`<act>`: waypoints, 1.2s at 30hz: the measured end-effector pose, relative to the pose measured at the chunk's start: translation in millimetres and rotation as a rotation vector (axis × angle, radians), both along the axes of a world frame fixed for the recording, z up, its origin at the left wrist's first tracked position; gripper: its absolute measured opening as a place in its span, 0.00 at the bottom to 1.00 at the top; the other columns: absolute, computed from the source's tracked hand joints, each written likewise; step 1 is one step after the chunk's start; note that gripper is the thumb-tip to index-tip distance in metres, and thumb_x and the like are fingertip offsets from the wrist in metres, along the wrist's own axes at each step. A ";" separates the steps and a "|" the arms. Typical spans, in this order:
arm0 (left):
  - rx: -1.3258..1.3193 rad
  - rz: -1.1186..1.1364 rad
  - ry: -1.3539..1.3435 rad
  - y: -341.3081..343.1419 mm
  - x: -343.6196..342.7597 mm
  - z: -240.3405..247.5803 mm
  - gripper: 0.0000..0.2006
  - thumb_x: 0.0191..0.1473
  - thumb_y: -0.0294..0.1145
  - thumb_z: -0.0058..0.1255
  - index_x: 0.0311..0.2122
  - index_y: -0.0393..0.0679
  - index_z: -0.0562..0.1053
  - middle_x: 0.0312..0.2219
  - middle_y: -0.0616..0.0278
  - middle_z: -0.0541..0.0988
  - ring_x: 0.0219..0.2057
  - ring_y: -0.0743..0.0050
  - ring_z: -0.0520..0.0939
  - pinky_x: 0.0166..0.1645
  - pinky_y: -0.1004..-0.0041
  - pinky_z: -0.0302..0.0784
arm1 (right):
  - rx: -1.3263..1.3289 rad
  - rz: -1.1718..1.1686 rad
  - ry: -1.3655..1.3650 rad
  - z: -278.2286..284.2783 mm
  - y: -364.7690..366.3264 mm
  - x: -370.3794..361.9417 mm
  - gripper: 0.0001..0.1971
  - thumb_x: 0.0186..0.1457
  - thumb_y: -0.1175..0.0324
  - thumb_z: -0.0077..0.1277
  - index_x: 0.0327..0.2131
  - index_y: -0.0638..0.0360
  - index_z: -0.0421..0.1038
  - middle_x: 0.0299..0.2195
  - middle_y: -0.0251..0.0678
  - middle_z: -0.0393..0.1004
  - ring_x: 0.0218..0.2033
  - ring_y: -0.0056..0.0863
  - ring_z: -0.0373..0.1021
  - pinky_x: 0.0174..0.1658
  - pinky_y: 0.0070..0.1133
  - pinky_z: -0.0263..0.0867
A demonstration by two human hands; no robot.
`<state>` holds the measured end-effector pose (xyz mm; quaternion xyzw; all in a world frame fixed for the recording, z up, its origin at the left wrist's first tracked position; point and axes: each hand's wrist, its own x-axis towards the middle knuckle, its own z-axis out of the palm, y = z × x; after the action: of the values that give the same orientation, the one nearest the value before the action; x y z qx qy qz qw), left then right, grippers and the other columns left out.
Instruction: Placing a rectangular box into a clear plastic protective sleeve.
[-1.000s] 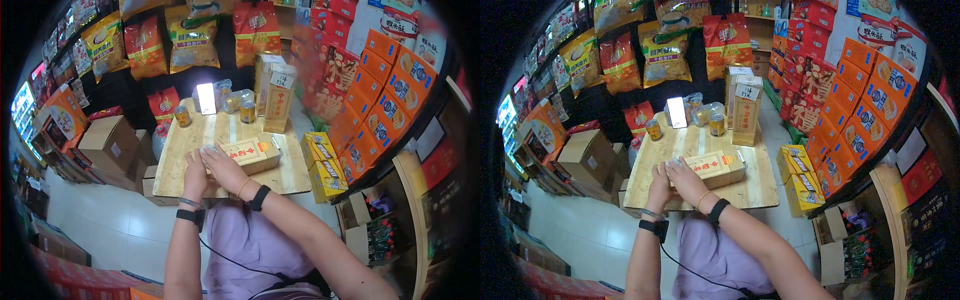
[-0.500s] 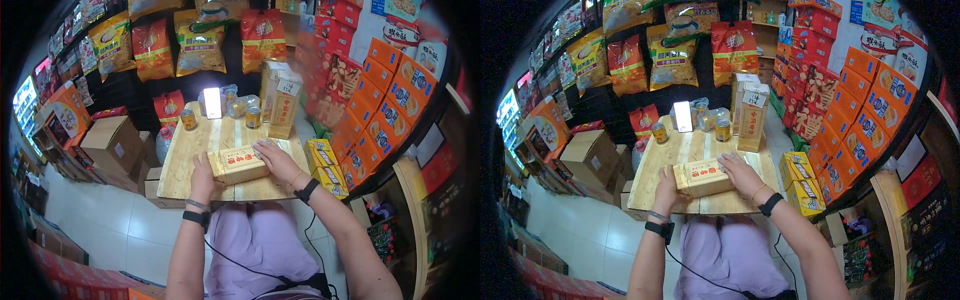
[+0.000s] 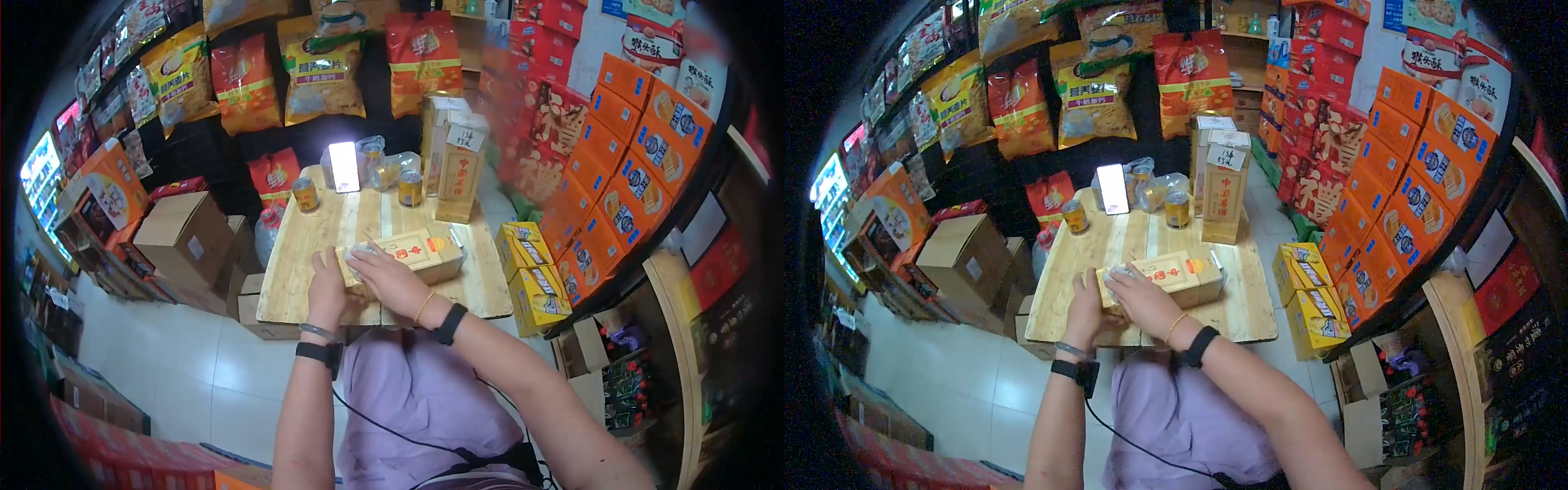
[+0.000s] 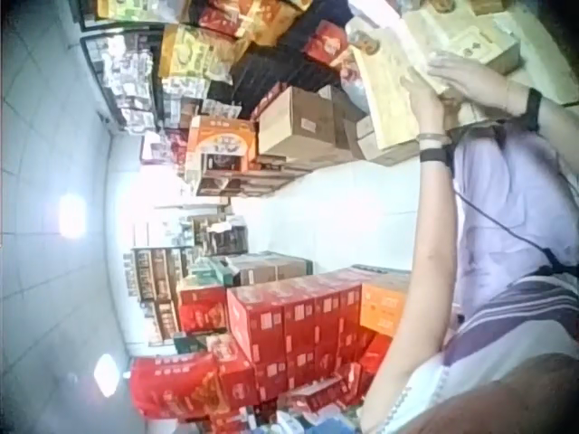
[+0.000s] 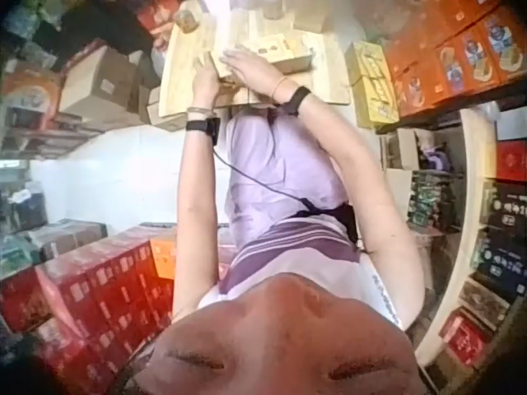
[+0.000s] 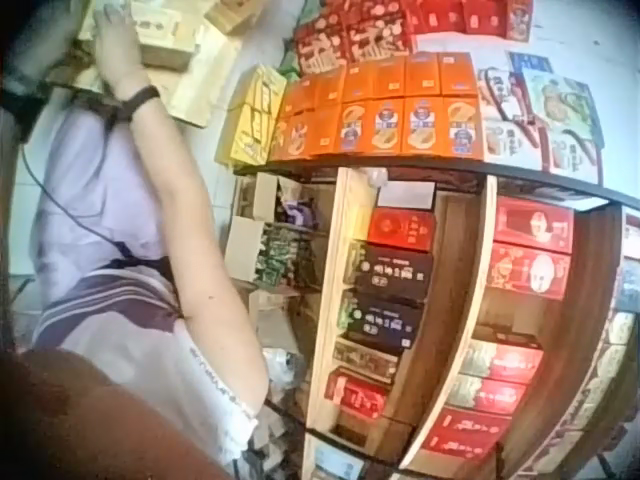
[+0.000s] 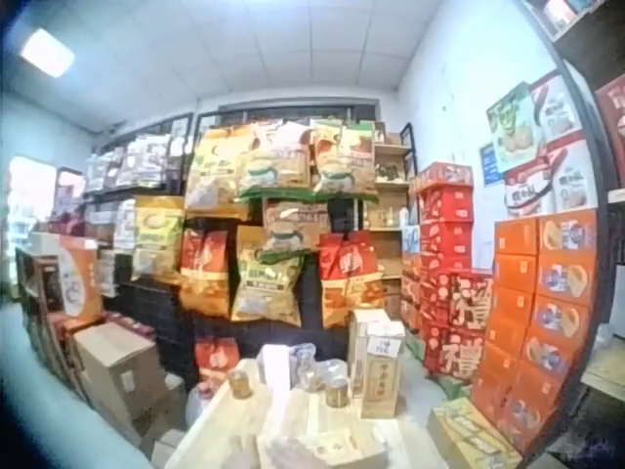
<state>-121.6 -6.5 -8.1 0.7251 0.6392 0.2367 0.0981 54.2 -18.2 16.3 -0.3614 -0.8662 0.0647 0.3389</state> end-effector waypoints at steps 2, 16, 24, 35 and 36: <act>0.024 -0.007 0.001 -0.7 1.3 -0.6 0.65 0.18 0.34 0.79 0.65 0.37 0.50 0.60 0.29 0.54 0.49 0.32 0.76 0.51 0.59 0.77 | -0.060 0.036 -0.021 0.8 -1.8 17.6 0.19 0.60 0.72 0.44 0.55 0.60 0.67 0.57 0.46 0.67 0.62 0.47 0.59 0.67 0.34 0.53; -0.015 -0.010 -0.008 -1.7 0.5 7.0 0.67 0.17 0.37 0.79 0.65 0.36 0.49 0.61 0.27 0.53 0.49 0.32 0.76 0.52 0.60 0.77 | 0.013 -0.303 -0.079 -4.4 26.3 55.8 0.20 0.60 0.73 0.43 0.55 0.63 0.66 0.57 0.48 0.66 0.61 0.46 0.59 0.67 0.33 0.53; -0.008 0.011 0.039 2.0 -2.1 1.5 0.65 0.20 0.34 0.79 0.65 0.36 0.49 0.61 0.27 0.53 0.50 0.31 0.75 0.51 0.58 0.78 | 0.071 -0.100 -0.056 -8.0 9.6 -25.4 0.22 0.54 0.77 0.45 0.55 0.65 0.66 0.56 0.47 0.66 0.61 0.46 0.59 0.69 0.34 0.50; 0.010 0.001 0.002 -7.5 7.7 9.4 0.64 0.18 0.33 0.79 0.64 0.37 0.51 0.60 0.32 0.54 0.48 0.33 0.76 0.50 0.58 0.78 | -0.097 -0.108 -0.016 -4.8 -1.5 96.1 0.18 0.62 0.69 0.45 0.55 0.59 0.68 0.58 0.45 0.67 0.61 0.45 0.60 0.67 0.34 0.53; 0.008 0.003 -0.004 -7.0 7.0 10.2 0.64 0.18 0.33 0.79 0.64 0.37 0.51 0.60 0.32 0.54 0.48 0.33 0.76 0.50 0.58 0.78 | -0.099 -0.107 -0.022 -0.8 1.5 104.0 0.18 0.62 0.69 0.45 0.55 0.59 0.68 0.58 0.45 0.67 0.61 0.45 0.60 0.67 0.34 0.53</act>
<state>-114.6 -13.5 2.1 0.7242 0.6391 0.2407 0.0962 158.1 -16.7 15.5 -0.4242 -0.8450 0.0853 0.3142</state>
